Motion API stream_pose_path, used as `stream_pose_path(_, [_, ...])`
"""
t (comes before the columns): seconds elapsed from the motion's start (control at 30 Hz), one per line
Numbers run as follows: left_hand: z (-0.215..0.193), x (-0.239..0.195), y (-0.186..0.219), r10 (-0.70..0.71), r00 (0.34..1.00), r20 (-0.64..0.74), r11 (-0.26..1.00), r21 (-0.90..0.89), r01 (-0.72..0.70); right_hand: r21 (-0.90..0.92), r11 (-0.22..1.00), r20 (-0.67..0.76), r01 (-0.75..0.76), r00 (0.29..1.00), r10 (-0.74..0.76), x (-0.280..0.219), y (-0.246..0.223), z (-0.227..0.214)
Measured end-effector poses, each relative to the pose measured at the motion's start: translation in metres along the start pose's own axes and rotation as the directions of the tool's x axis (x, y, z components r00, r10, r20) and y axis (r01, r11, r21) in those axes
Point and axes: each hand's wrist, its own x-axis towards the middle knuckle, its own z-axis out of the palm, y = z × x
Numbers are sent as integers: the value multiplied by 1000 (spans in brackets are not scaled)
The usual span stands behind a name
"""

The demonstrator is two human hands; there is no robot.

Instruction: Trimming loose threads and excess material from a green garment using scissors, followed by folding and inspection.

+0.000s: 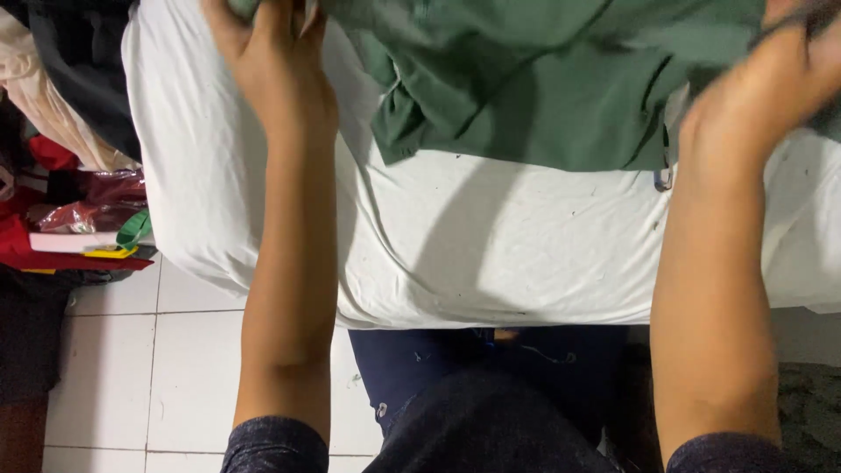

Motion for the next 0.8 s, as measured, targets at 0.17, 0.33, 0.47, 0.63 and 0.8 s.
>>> stream_pose_path(0.17, [-9,-107,53,2,990,141,988,150,-23,-261,957,149,-124,975,167,-76,-89,-40])
stream_pose_path(0.33, [-115,-246,32,-180,979,-94,631,753,188,-545,650,-161,-529,827,538,-190,-133,-105])
stream_pose_path(0.47, [-132,-303,44,-346,901,-260,520,746,415,-455,603,-242,-655,742,624,-221,-148,-149])
stream_pose_path(0.63, [-143,-285,41,-154,988,-30,481,871,102,-376,756,-2,-536,816,577,-191,-143,-141])
stream_pose_path(0.8, [-103,-230,24,-228,972,52,171,985,-13,-745,577,145,-335,763,630,-176,-146,-77])
